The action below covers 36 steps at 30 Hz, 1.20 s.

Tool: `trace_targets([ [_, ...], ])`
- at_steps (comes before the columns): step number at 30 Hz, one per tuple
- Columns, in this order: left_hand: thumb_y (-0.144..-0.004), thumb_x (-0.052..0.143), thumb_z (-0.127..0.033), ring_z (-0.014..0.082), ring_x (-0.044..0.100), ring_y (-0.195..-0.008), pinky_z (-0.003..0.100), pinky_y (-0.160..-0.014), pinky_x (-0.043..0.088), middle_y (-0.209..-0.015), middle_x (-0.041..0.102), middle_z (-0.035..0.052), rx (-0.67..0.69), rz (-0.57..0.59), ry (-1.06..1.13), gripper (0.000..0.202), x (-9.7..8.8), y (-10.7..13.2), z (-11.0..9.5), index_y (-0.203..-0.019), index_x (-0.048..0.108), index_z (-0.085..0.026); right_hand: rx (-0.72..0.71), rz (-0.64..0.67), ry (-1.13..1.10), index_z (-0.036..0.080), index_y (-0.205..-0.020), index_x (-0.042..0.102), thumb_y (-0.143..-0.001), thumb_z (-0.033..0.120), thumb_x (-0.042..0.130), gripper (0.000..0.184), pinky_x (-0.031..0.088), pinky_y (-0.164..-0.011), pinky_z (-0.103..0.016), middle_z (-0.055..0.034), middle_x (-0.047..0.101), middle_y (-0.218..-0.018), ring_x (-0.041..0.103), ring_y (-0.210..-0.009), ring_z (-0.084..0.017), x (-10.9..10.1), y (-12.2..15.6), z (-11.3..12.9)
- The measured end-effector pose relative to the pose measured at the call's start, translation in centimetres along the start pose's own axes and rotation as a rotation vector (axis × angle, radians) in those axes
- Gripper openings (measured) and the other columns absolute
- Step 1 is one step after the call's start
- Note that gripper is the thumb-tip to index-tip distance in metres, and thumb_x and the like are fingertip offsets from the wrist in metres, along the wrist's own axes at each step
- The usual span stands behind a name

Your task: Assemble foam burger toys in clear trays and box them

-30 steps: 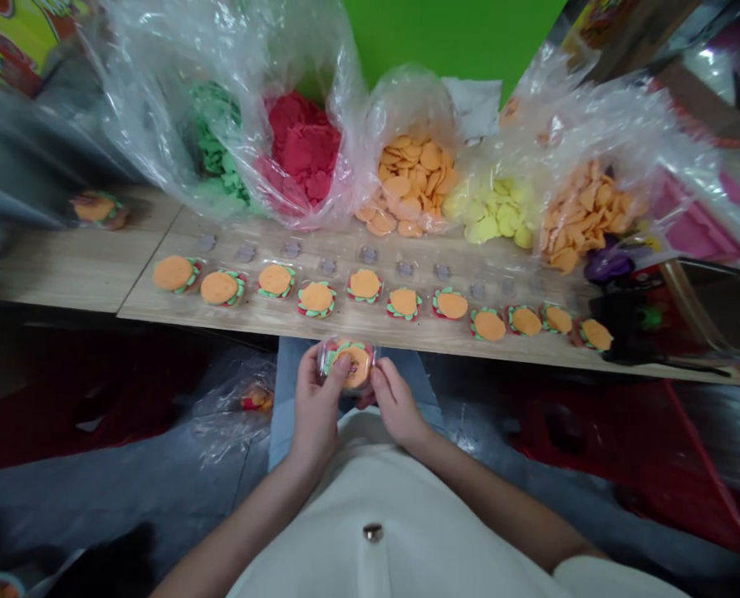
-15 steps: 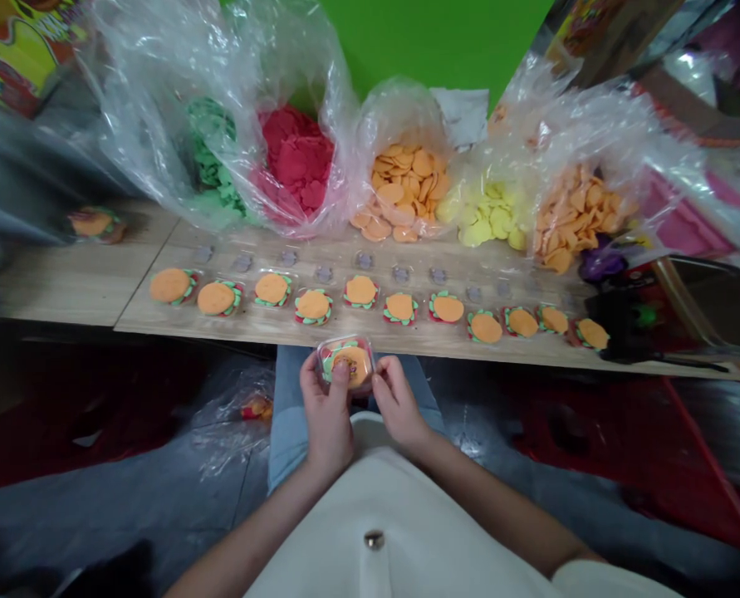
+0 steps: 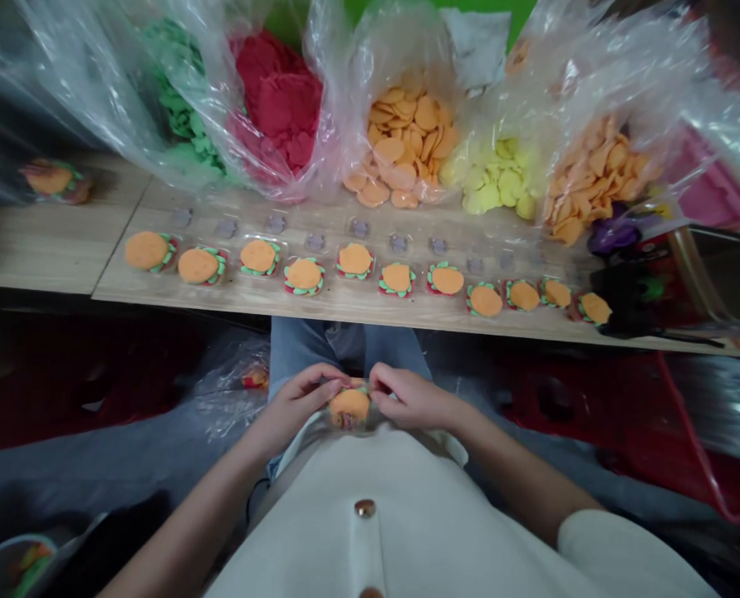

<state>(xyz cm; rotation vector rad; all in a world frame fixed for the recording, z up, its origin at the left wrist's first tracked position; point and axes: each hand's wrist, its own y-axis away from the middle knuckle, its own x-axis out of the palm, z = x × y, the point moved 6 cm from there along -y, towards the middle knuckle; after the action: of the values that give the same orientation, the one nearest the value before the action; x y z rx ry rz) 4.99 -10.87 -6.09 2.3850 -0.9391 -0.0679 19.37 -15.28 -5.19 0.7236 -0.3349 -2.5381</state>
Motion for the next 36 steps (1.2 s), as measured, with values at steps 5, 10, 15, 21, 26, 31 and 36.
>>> trace_targets([
  [5, -0.077, 0.058, -0.033, 0.0194, 0.055, -0.092, 0.032, -0.081, 0.043, -0.096, 0.061, 0.0063, 0.063, -0.085, -0.115, 0.016, -1.2, 1.3, 0.9, -0.083, 0.064, -0.018, -0.119, -0.1, 0.153, 0.019, -0.079, 0.043, -0.082, 0.02, 0.04, 0.004, 0.034, -0.065, -0.025, -0.0014, 0.05, -0.075, 0.044, -0.07, -0.013, 2.2, -0.4, 0.6],
  [10, -0.078, 0.057, -0.029, 0.0164, 0.054, -0.085, 0.029, -0.078, 0.042, -0.088, 0.058, 0.0049, 0.25, -0.083, -0.408, 0.016, -1.3, 1.7, -0.1, -0.087, 0.066, -0.02, -0.183, -0.072, 0.28, 0.019, -0.077, 0.043, -0.081, 0.019, 0.038, 0.006, 0.035, -0.065, -0.026, -0.0025, 0.051, -0.073, 0.044, -0.069, -0.014, 3.1, -1.1, 1.5],
  [15, -0.076, 0.058, -0.027, 0.0159, 0.055, -0.077, 0.027, -0.072, 0.043, -0.079, 0.06, 0.0048, 0.192, -0.098, -0.347, 0.014, -0.3, 0.6, 0.2, -0.078, 0.069, -0.018, -0.194, -0.072, 0.193, 0.019, -0.075, 0.041, -0.081, 0.02, 0.039, 0.007, 0.034, -0.062, -0.024, 0.0001, 0.048, -0.07, 0.043, -0.065, -0.013, 3.2, -1.4, 1.0],
  [21, -0.075, 0.061, -0.033, 0.0149, 0.056, -0.078, 0.026, -0.071, 0.044, -0.086, 0.063, 0.004, -0.062, -0.141, 0.079, 0.022, -1.4, -0.6, 2.7, -0.09, 0.066, -0.018, -0.035, -0.123, -0.098, 0.02, -0.074, 0.041, -0.08, 0.021, 0.041, 0.007, 0.029, -0.053, -0.019, 0.0055, 0.042, -0.063, 0.037, -0.056, -0.008, 2.9, -2.3, -1.8],
  [26, -0.068, 0.069, -0.028, 0.0126, 0.058, -0.075, 0.025, -0.072, 0.045, -0.087, 0.063, 0.0023, -0.193, -0.148, 0.468, 0.026, -1.8, 0.7, 5.0, -0.091, 0.062, -0.018, 0.004, -0.102, -0.125, 0.019, -0.073, 0.04, -0.082, 0.022, 0.037, 0.01, 0.028, -0.052, -0.019, 0.0052, 0.041, -0.061, 0.037, -0.056, -0.009, 1.9, -1.7, -2.2],
  [31, -0.066, 0.071, -0.025, 0.0126, 0.058, -0.075, 0.024, -0.072, 0.044, -0.083, 0.064, 0.0019, -0.141, -0.093, 0.39, 0.021, -1.0, 0.6, 4.1, -0.084, 0.065, -0.017, -0.118, 0.04, 0.251, 0.018, -0.075, 0.046, -0.078, 0.021, 0.044, 0.005, 0.029, -0.059, -0.022, 0.0006, 0.05, -0.071, 0.042, -0.066, -0.011, -0.3, -1.7, 1.1],
  [36, -0.071, 0.065, -0.027, 0.0149, 0.057, -0.08, 0.025, -0.075, 0.042, -0.087, 0.066, 0.0041, -0.076, -0.021, 0.164, 0.02, 0.1, 0.5, 2.5, -0.087, 0.067, -0.017, -0.239, 0.248, 0.365, 0.017, -0.075, 0.049, -0.081, 0.021, 0.041, 0.011, 0.029, -0.058, -0.023, -0.001, 0.054, -0.07, 0.043, -0.061, -0.012, 0.3, -2.5, 3.0],
])
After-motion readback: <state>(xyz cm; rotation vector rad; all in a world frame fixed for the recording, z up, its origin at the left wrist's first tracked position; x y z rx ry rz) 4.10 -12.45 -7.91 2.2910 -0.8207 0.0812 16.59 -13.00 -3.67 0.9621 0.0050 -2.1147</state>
